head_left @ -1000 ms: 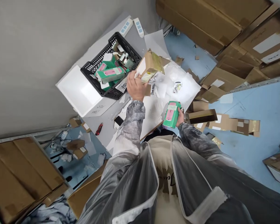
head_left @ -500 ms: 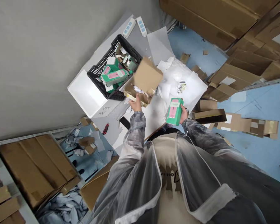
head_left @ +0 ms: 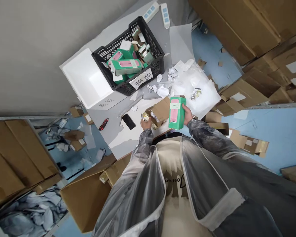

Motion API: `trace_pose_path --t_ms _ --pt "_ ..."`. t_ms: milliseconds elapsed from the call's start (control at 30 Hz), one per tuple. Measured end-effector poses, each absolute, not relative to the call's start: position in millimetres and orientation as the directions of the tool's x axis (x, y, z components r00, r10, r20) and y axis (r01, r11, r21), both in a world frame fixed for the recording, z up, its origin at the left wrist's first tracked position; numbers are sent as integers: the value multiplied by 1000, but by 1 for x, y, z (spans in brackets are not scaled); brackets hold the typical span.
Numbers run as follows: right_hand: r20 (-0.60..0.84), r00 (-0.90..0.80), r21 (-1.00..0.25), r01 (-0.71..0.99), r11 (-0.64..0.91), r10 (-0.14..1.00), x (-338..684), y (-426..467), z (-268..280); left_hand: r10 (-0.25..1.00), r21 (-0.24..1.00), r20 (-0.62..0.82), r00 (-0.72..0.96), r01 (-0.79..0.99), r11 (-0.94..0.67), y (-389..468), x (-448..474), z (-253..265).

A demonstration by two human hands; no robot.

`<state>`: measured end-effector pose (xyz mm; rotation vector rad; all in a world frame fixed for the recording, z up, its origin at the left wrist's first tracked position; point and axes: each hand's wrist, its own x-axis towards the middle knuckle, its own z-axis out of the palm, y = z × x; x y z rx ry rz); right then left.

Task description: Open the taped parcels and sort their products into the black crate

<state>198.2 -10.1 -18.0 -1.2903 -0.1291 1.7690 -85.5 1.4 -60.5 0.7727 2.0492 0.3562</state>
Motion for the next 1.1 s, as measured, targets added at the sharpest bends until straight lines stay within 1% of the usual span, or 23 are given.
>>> trace_pose_path --t_ms 33,67,100,167,200,267,333,400,467,500,567,633,667,733,800,867,933,967,1000,1033,1100 --pt "-686 -35 -579 -578 -575 727 193 -7 -15 652 532 -616 -443 376 759 1 -86 -56" --pt "-661 -38 -617 -542 -571 750 188 -5 -12 682 579 -575 -453 364 729 -1 -87 -49" --pt "-627 -43 -666 -488 -563 778 184 -3 -8 736 657 -524 -429 346 670 -3 -88 -40" --pt "-528 -77 -789 -325 -522 846 178 3 4 877 848 -386 -287 263 460 -8 -89 -15" --pt "-463 -111 -849 -228 -476 879 175 6 12 934 921 -297 -197 200 335 -10 -89 1" --pt "-330 -202 -936 -57 -348 922 169 13 30 991 986 -128 -49 105 132 -12 -91 34" --pt "-239 -274 -970 31 -239 932 160 17 47 999 994 -6 37 105 3 -10 -97 64" --pt "-210 -291 -977 36 -208 933 147 18 59 994 991 36 101 122 -48 -7 -105 83" --pt "-243 -265 -968 6 -251 933 130 14 65 989 995 7 151 93 -21 -5 -114 88" --pt "-288 -239 -954 -17 -301 927 121 12 66 986 998 -30 162 63 20 -6 -118 87" --pt "-426 -176 -890 -94 -446 887 103 8 66 978 990 -140 155 -5 142 -12 -124 79" --pt "-566 -149 -778 -231 -585 811 86 9 65 956 957 -269 114 -79 279 -25 -126 71" --pt "-612 -154 -717 -307 -626 776 79 12 65 942 935 -325 84 -123 334 -32 -126 69" --pt "-653 -174 -627 -423 -654 738 68 21 66 910 882 -415 26 -233 409 -48 -123 70" --pt "-663 -164 -593 -481 -646 731 58 29 70 862 792 -507 -2 -395 465 -60 -118 75" --pt "-648 -97 -624 -502 -599 756 48 33 76 790 617 -611 46 -597 512 -67 -113 83" --pt "-583 5 -708 -494 -505 812 37 28 85 725 394 -675 136 -764 511 -67 -108 89" --pt "-533 51 -756 -476 -448 845 33 23 90 708 303 -687 166 -820 486 -65 -108 91" --pt "-478 78 -802 -446 -398 875 29 17 96 702 240 -691 175 -860 451 -62 -108 92" --pt "-424 80 -842 -401 -361 902 26 11 101 703 206 -692 167 -887 413 -60 -109 93" --pt "-318 21 -916 -266 -301 948 22 -1 114 713 193 -689 129 -916 352 -55 -115 93"
